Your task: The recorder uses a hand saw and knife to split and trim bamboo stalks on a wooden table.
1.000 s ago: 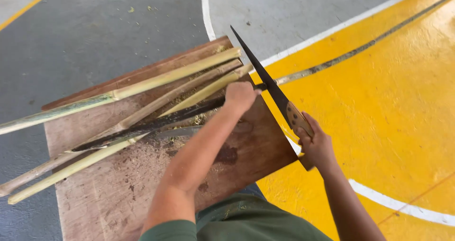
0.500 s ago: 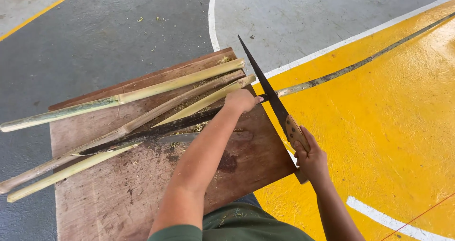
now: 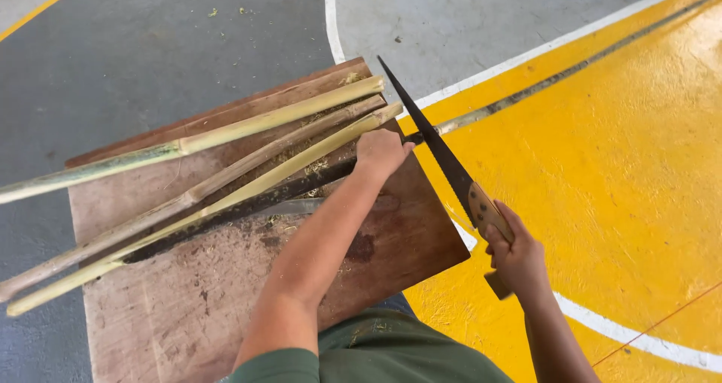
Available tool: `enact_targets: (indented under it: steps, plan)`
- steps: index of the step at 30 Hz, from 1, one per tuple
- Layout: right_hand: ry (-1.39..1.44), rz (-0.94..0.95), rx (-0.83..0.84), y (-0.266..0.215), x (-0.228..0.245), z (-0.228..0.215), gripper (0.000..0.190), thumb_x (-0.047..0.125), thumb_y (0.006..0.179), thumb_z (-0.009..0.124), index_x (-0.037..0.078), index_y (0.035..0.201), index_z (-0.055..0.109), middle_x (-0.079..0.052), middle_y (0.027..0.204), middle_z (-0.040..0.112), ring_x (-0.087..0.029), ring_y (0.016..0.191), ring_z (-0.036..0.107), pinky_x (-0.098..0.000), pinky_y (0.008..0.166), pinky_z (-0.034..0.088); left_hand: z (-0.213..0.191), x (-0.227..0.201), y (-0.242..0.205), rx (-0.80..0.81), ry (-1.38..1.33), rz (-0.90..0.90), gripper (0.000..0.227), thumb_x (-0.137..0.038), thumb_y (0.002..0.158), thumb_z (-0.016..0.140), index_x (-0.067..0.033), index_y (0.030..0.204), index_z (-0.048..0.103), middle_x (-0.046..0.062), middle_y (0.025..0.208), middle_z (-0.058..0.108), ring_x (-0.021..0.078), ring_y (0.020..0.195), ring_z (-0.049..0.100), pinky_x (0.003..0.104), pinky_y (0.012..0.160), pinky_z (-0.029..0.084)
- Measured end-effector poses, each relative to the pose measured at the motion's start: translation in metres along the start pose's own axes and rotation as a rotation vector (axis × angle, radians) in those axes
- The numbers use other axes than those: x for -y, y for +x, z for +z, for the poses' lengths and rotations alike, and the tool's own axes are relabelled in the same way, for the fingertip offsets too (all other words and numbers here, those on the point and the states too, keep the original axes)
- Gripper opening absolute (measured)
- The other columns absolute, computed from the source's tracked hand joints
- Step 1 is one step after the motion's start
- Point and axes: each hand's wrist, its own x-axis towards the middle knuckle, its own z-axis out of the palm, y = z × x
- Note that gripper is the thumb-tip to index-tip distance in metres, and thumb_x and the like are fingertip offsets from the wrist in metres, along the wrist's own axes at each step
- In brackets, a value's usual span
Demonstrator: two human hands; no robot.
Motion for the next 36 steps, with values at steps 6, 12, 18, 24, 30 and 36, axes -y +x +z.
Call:
enact_targets:
  steps: [6, 12, 18, 24, 30, 36]
  plan:
    - [-0.026, 0.048, -0.007, -0.026, -0.025, -0.011, 0.055, 0.021, 0.092, 0.065, 0.021, 0.147, 0.057, -0.015, 0.074, 0.072, -0.019, 0.061, 0.068, -0.0352, 0.056, 0.057, -0.020, 0.002, 0.003, 0.058, -0.014, -0.055, 0.063, -0.062, 0.099, 0.053, -0.0053, 0.090, 0.079, 0.013, 0.089, 0.077, 0.0308, 0.088, 0.075, 0.043, 0.077, 0.059]
    - [-0.073, -0.483, -0.127, 0.033, -0.046, 0.022, 0.043, 0.022, 0.102, 0.066, 0.008, 0.142, 0.058, -0.016, 0.102, 0.072, -0.016, 0.081, 0.070, -0.0321, 0.070, 0.056, -0.005, -0.002, -0.003, 0.083, -0.038, 0.021, 0.060, -0.060, 0.098, 0.053, -0.0073, 0.088, 0.079, 0.013, 0.090, 0.076, 0.0320, 0.090, 0.074, 0.045, 0.077, 0.058]
    - [0.034, 0.047, 0.013, 0.012, 0.032, 0.004, 0.052, 0.022, 0.094, 0.064, 0.018, 0.145, 0.057, -0.010, 0.084, 0.073, -0.017, 0.062, 0.066, -0.0344, 0.058, 0.055, -0.018, 0.000, 0.002, 0.033, 0.050, 0.002, 0.063, -0.064, 0.096, 0.053, -0.0064, 0.091, 0.078, 0.014, 0.091, 0.076, 0.0321, 0.091, 0.073, 0.046, 0.078, 0.058]
    - [-0.045, -0.121, -0.034, -0.009, -0.038, -0.001, 0.051, 0.022, 0.094, 0.064, 0.015, 0.144, 0.058, -0.010, 0.081, 0.073, -0.016, 0.064, 0.069, -0.0333, 0.062, 0.057, 0.001, 0.008, 0.010, 0.103, -0.006, 0.040, 0.067, -0.064, 0.101, 0.047, -0.0059, 0.089, 0.078, 0.014, 0.092, 0.075, 0.0331, 0.090, 0.073, 0.046, 0.076, 0.058]
    - [-0.019, -0.072, 0.012, 0.045, 0.012, 0.035, 0.055, 0.024, 0.094, 0.064, 0.018, 0.147, 0.054, -0.011, 0.077, 0.071, -0.019, 0.060, 0.067, -0.0358, 0.058, 0.056, -0.016, 0.008, 0.010, 0.020, 0.051, 0.048, 0.066, -0.062, 0.102, 0.045, -0.0063, 0.089, 0.078, 0.012, 0.091, 0.076, 0.0313, 0.089, 0.074, 0.046, 0.075, 0.059]
    - [0.018, 0.014, -0.011, -0.019, -0.044, -0.009, 0.056, 0.021, 0.092, 0.065, 0.019, 0.147, 0.058, -0.014, 0.074, 0.072, -0.020, 0.057, 0.064, -0.0376, 0.055, 0.055, -0.026, 0.006, 0.009, 0.126, -0.040, -0.021, 0.068, -0.065, 0.099, 0.048, -0.0049, 0.090, 0.078, 0.015, 0.093, 0.075, 0.0335, 0.090, 0.073, 0.046, 0.078, 0.058]
